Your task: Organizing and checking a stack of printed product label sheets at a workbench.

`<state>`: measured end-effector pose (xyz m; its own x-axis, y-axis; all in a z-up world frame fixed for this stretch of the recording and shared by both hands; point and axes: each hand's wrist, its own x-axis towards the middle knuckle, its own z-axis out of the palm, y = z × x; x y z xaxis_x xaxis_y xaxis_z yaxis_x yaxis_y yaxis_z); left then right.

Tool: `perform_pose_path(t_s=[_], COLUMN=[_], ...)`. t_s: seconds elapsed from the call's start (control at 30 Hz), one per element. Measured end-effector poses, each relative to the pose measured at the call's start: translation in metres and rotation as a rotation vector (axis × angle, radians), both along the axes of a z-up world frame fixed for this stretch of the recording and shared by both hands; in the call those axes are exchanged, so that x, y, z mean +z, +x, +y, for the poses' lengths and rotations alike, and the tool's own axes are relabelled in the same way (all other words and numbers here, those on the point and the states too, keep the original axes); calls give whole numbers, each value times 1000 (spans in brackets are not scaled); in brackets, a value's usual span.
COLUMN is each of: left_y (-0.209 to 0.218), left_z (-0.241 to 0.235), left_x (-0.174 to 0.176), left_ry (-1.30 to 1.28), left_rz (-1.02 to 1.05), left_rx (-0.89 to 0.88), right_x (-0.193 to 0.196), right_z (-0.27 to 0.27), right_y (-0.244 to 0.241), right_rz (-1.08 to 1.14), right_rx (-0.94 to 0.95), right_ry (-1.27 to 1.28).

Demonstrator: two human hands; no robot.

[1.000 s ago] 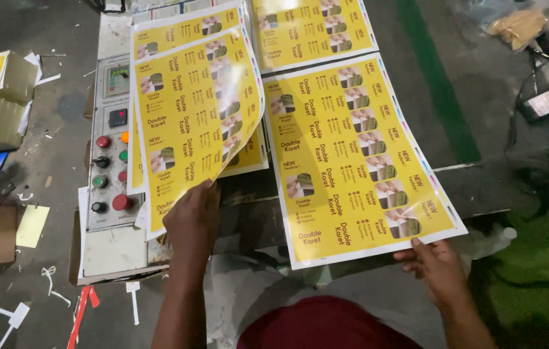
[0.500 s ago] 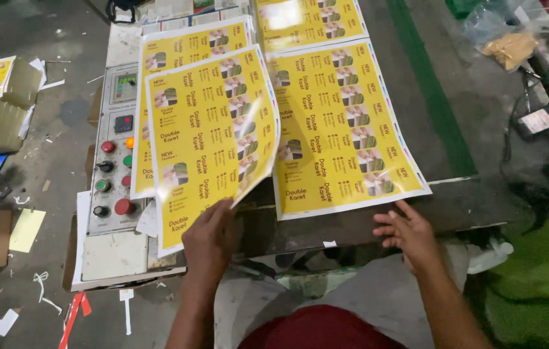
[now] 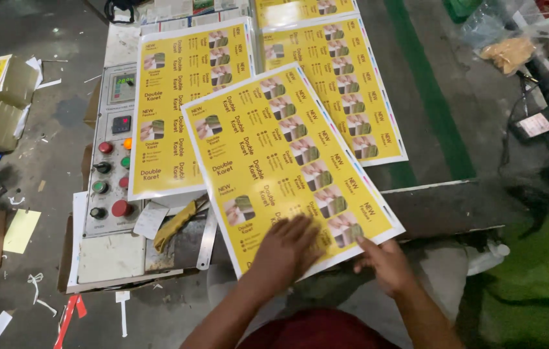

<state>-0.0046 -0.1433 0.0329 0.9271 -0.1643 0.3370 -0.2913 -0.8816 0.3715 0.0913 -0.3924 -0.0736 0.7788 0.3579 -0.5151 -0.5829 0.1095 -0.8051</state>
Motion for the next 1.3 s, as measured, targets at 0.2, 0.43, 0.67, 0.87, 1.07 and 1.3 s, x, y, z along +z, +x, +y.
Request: perform_pose_path(t_s=[0.2,0.43,0.67,0.87,1.07,1.3], left_y=[23,5,-17,-16,-19,-28], left_z=[108,148,136,143,123,102], left_x=[-26,-75,-42,8,46,36], left_ry=[137,261,408,408,270,170], left_rz=[-16,145,9,-213,-450,-412], left_rx=[435,537,553,558,663,682], right_x=[5,-8,-37,-34,-12,14], right_z=[-56,-117,-156,-153,-137,-90], right_y=[14,16,6,-8,-20,-15], right_rz=[-37,-92,-83,-127,-115,-152], right_rx=[-117,-265,-287,-304,-324,-367], right_ry=[-70,-111,-173,-258,-319,-191])
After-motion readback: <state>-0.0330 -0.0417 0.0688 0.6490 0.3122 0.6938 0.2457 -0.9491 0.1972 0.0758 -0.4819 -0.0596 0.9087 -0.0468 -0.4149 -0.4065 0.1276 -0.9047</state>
